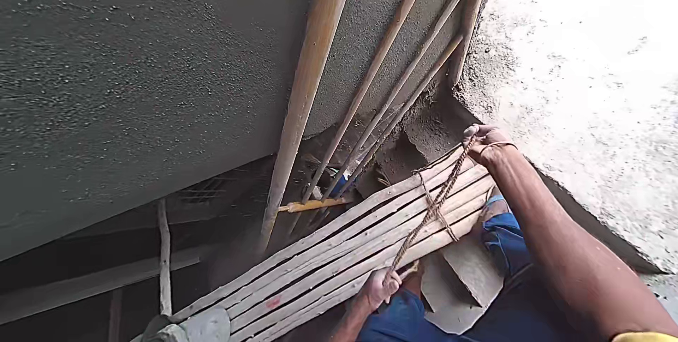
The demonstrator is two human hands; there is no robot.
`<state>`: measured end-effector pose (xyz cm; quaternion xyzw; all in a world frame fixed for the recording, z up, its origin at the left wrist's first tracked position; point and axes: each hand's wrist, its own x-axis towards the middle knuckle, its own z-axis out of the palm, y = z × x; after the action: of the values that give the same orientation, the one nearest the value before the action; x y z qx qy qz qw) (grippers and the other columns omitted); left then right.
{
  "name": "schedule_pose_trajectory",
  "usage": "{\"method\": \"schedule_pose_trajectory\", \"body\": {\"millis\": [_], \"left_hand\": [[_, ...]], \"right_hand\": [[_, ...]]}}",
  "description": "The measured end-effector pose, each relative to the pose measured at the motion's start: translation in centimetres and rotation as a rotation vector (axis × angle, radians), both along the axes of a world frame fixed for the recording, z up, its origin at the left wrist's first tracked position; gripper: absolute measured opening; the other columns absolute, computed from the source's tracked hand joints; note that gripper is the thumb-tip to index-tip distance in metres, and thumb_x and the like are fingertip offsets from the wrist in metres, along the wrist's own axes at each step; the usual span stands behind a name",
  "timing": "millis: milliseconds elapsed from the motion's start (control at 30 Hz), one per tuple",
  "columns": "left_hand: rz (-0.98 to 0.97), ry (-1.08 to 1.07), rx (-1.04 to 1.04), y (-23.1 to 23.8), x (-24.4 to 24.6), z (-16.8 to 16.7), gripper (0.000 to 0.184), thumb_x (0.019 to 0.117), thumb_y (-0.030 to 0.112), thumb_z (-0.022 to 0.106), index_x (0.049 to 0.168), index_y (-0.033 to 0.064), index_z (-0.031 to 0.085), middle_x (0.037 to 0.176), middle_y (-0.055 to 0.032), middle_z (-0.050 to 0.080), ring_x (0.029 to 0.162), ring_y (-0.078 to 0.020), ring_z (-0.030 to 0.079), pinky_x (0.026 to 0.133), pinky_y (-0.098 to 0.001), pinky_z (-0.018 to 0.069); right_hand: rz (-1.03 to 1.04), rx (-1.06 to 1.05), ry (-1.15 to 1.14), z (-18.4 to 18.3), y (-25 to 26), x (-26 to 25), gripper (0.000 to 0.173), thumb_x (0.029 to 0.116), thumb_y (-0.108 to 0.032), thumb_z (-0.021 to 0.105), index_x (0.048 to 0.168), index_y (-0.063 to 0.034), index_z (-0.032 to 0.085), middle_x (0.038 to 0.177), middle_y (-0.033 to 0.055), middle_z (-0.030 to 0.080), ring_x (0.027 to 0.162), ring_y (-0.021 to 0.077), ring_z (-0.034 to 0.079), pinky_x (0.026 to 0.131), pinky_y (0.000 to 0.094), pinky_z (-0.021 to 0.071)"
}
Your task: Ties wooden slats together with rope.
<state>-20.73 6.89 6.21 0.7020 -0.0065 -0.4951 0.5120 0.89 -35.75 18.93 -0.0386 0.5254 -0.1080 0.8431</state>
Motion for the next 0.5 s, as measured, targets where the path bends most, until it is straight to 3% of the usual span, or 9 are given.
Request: {"method": "schedule_pose_trajectory", "body": {"millis": [67,100,167,267,367,433,500], "left_hand": [[-0.189,-0.100,0.439,5.1,1.0,1.6,0.046,0.0863,0.043,0.076,0.104,0.0009,0.069,0.079,-0.0097,0.065,0.069,-0.0207,0.061,0.073,-0.0429,0.0541],[-0.259,-0.096,0.600,7.2,1.2,2.4,0.045,0.0872,0.040,0.077,0.107,0.0001,0.070,0.089,-0.0154,0.069,0.081,-0.0271,0.066,0.084,-0.0493,0.0540],[-0.360,-0.032,0.799,12.3,-1.0,3.3,0.042,0.0907,0.036,0.074,0.115,0.0018,0.071,0.109,-0.0192,0.072,0.103,-0.0323,0.069,0.098,-0.0539,0.0516],[-0.402,0.058,0.943,20.0,-6.0,4.7,0.039,0.0963,0.033,0.067,0.119,0.0015,0.069,0.115,-0.0216,0.071,0.111,-0.0355,0.067,0.100,-0.0557,0.0505],[-0.393,0.086,1.070,24.9,-9.7,8.0,0.037,0.1003,0.028,0.063,0.119,-0.0030,0.068,0.123,-0.0256,0.067,0.121,-0.0394,0.061,0.107,-0.0559,0.0446],[-0.323,0.093,1.192,27.0,-10.7,9.9,0.038,0.1020,0.027,0.059,0.123,-0.0045,0.067,0.132,-0.0265,0.062,0.130,-0.0412,0.056,0.111,-0.0567,0.0413],[-0.102,0.041,1.234,27.9,-10.3,11.3,0.038,0.1050,0.023,0.054,0.125,-0.0075,0.063,0.131,-0.0283,0.063,0.128,-0.0418,0.058,0.110,-0.0568,0.0422]], "right_hand": [[-0.041,-0.007,0.018,-0.1,-1.7,-0.2,0.008,0.0979,-0.012,0.049,0.091,-0.0134,0.047,0.064,0.0000,0.050,0.045,0.0043,0.048,0.041,0.0163,0.0425],[-0.028,-0.024,0.018,0.0,-2.3,-0.3,0.009,0.0969,-0.011,0.050,0.089,-0.0131,0.048,0.064,0.0002,0.051,0.046,0.0051,0.049,0.043,0.0172,0.0434],[-0.018,-0.070,0.050,-0.3,-3.8,-0.9,0.007,0.0981,-0.012,0.052,0.091,-0.0131,0.051,0.068,-0.0002,0.054,0.051,0.0055,0.053,0.047,0.0177,0.0463],[-0.094,-0.060,0.058,-1.8,-6.1,-0.6,0.011,0.1023,-0.019,0.046,0.098,-0.0115,0.053,0.074,0.0007,0.057,0.056,0.0060,0.056,0.052,0.0181,0.0479],[-0.065,-0.055,0.055,-1.3,-5.2,0.0,0.004,0.0974,-0.012,0.053,0.094,-0.0117,0.052,0.072,0.0017,0.055,0.055,0.0075,0.054,0.051,0.0193,0.0481],[0.031,-0.097,0.019,-1.1,-3.7,0.8,0.005,0.0966,-0.008,0.054,0.095,-0.0113,0.051,0.074,0.0017,0.056,0.056,0.0069,0.056,0.053,0.0189,0.0505],[0.257,-0.288,-0.008,-2.1,-1.2,1.5,0.008,0.0968,-0.003,0.051,0.101,-0.0100,0.051,0.075,0.0010,0.055,0.057,0.0073,0.057,0.054,0.0208,0.0536]]}}
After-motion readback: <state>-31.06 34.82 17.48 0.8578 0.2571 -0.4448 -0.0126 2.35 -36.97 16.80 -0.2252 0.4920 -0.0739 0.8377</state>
